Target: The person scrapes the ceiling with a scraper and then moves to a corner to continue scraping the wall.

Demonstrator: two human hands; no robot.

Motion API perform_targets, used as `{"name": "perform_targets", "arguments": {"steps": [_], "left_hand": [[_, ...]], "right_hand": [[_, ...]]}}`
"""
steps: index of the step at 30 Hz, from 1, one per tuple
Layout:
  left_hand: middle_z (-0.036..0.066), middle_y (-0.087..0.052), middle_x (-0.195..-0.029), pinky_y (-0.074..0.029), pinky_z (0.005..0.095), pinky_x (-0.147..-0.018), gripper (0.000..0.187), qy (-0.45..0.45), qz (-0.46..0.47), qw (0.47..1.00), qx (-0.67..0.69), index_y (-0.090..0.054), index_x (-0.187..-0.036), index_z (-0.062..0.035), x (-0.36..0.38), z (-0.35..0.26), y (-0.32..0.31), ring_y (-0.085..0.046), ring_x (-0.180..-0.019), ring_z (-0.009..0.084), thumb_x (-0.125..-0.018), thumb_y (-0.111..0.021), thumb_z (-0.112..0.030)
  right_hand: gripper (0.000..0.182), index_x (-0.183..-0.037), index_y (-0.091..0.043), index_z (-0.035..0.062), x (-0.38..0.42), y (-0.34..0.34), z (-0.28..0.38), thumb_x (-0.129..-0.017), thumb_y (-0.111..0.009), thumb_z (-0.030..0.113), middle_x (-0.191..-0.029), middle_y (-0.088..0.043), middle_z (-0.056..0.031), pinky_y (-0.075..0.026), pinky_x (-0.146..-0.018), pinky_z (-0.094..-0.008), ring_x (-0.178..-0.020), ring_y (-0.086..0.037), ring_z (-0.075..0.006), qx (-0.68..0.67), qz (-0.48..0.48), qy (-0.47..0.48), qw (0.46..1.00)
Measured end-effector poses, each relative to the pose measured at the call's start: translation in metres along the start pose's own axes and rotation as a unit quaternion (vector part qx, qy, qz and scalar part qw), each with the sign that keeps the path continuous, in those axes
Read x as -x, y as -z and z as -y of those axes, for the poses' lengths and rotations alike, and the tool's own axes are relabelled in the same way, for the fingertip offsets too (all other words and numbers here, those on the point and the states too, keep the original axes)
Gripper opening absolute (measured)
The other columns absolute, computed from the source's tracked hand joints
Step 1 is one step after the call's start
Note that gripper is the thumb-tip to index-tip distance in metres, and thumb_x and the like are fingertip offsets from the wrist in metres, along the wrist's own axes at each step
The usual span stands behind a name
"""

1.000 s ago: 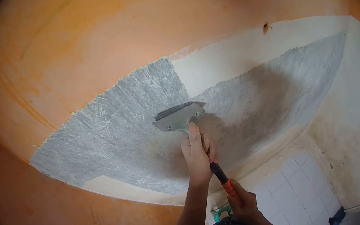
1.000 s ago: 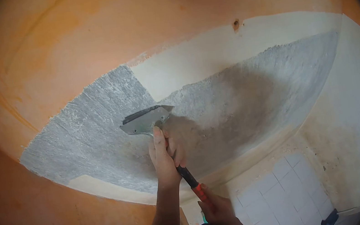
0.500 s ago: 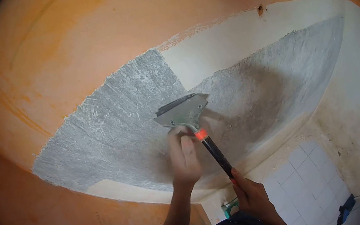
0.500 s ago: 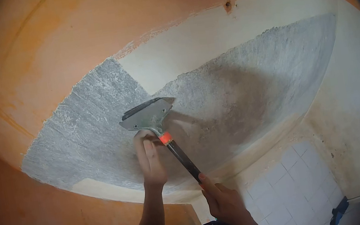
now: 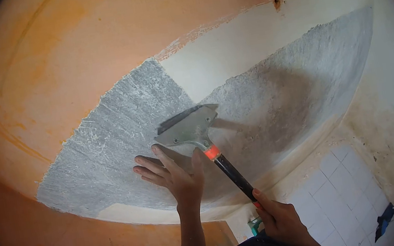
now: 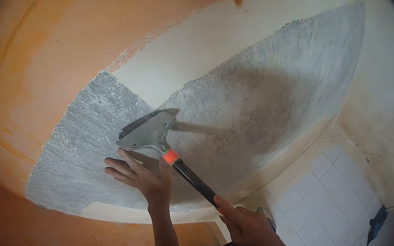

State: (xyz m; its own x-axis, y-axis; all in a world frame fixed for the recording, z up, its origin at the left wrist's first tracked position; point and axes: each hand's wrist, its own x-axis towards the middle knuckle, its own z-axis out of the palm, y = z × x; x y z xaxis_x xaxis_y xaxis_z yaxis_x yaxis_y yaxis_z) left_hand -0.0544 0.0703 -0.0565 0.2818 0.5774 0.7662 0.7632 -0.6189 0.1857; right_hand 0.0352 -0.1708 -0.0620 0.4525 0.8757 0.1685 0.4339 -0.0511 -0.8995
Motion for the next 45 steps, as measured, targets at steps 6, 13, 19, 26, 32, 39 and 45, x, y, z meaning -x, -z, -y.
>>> {"name": "perform_targets", "arguments": {"steps": [6, 13, 19, 26, 32, 39, 45], "left_hand": [[0.039, 0.020, -0.149, 0.005, 0.0748, -0.103, 0.109, 0.008, 0.037, 0.998, -0.045, 0.006, -0.151, 0.0022, -0.001, 0.000, -0.004, 0.023, -0.135, 0.0617, -0.081, -0.068, -0.035], [0.041, 0.023, -0.146, 0.007, 0.0754, -0.102, 0.114, 0.017, 0.045, 0.997, -0.066, 0.012, -0.149, 0.0044, -0.002, 0.003, -0.012, 0.025, -0.131, 0.0648, -0.077, -0.070, -0.029], [0.042, 0.024, -0.146, 0.007, 0.0773, -0.100, 0.113, 0.026, 0.046, 0.997, -0.057, 0.012, -0.148, 0.0052, -0.002, 0.000, -0.012, 0.025, -0.130, 0.0658, -0.076, -0.069, -0.027], [0.042, 0.023, -0.146, 0.007, 0.0773, -0.100, 0.117, 0.036, 0.049, 0.997, -0.050, 0.011, -0.148, 0.0051, -0.002, -0.001, -0.012, 0.025, -0.131, 0.0650, -0.075, -0.072, -0.032], [0.042, 0.022, -0.147, 0.008, 0.0764, -0.101, 0.115, 0.051, 0.065, 0.996, -0.044, 0.008, -0.148, 0.0057, -0.003, -0.001, -0.010, 0.025, -0.131, 0.0645, -0.078, -0.071, -0.038], [0.042, 0.020, -0.147, 0.007, 0.0768, -0.100, 0.116, 0.046, 0.064, 0.996, -0.042, 0.007, -0.149, 0.0044, -0.003, 0.000, -0.008, 0.025, -0.132, 0.0646, -0.077, -0.072, -0.041], [0.043, 0.021, -0.146, 0.007, 0.0774, -0.100, 0.117, 0.034, 0.055, 0.996, -0.057, 0.006, -0.149, 0.0045, 0.000, 0.004, -0.013, 0.024, -0.131, 0.0650, -0.079, -0.069, -0.050]], "right_hand": [[0.047, -0.138, -0.049, 0.0033, -0.003, 0.002, 0.001, -0.092, -0.058, 0.005, -0.089, -0.067, -0.0206, -0.052, -0.066, -0.0326, -0.074, -0.069, -0.0290, 0.009, 0.006, -0.001, 1.000], [0.045, -0.136, -0.051, 0.0027, -0.004, 0.004, 0.004, -0.092, -0.058, 0.006, -0.087, -0.068, -0.0220, -0.053, -0.066, -0.0322, -0.075, -0.071, -0.0299, -0.016, -0.005, 0.013, 1.000], [0.045, -0.136, -0.052, 0.0025, -0.004, -0.002, 0.004, -0.092, -0.059, 0.004, -0.084, -0.068, -0.0216, -0.053, -0.066, -0.0321, -0.074, -0.071, -0.0300, -0.013, -0.027, 0.013, 0.999], [0.045, -0.136, -0.052, 0.0016, -0.005, -0.002, 0.010, -0.091, -0.059, 0.004, -0.084, -0.068, -0.0211, -0.053, -0.066, -0.0315, -0.072, -0.071, -0.0284, -0.009, -0.031, 0.004, 0.999], [0.045, -0.136, -0.051, 0.0005, -0.003, -0.005, 0.009, -0.092, -0.058, 0.004, -0.082, -0.068, -0.0208, -0.052, -0.065, -0.0301, -0.068, -0.069, -0.0258, -0.019, -0.050, 0.017, 0.998], [0.044, -0.136, -0.051, 0.0000, 0.001, -0.005, 0.011, -0.092, -0.058, 0.004, -0.080, -0.067, -0.0200, -0.051, -0.063, -0.0298, -0.067, -0.068, -0.0242, -0.030, -0.050, 0.028, 0.998], [0.046, -0.137, -0.051, 0.0016, -0.002, -0.005, 0.016, -0.092, -0.058, 0.003, -0.079, -0.067, -0.0193, -0.051, -0.062, -0.0297, -0.065, -0.067, -0.0230, -0.022, -0.051, 0.029, 0.998]]}}
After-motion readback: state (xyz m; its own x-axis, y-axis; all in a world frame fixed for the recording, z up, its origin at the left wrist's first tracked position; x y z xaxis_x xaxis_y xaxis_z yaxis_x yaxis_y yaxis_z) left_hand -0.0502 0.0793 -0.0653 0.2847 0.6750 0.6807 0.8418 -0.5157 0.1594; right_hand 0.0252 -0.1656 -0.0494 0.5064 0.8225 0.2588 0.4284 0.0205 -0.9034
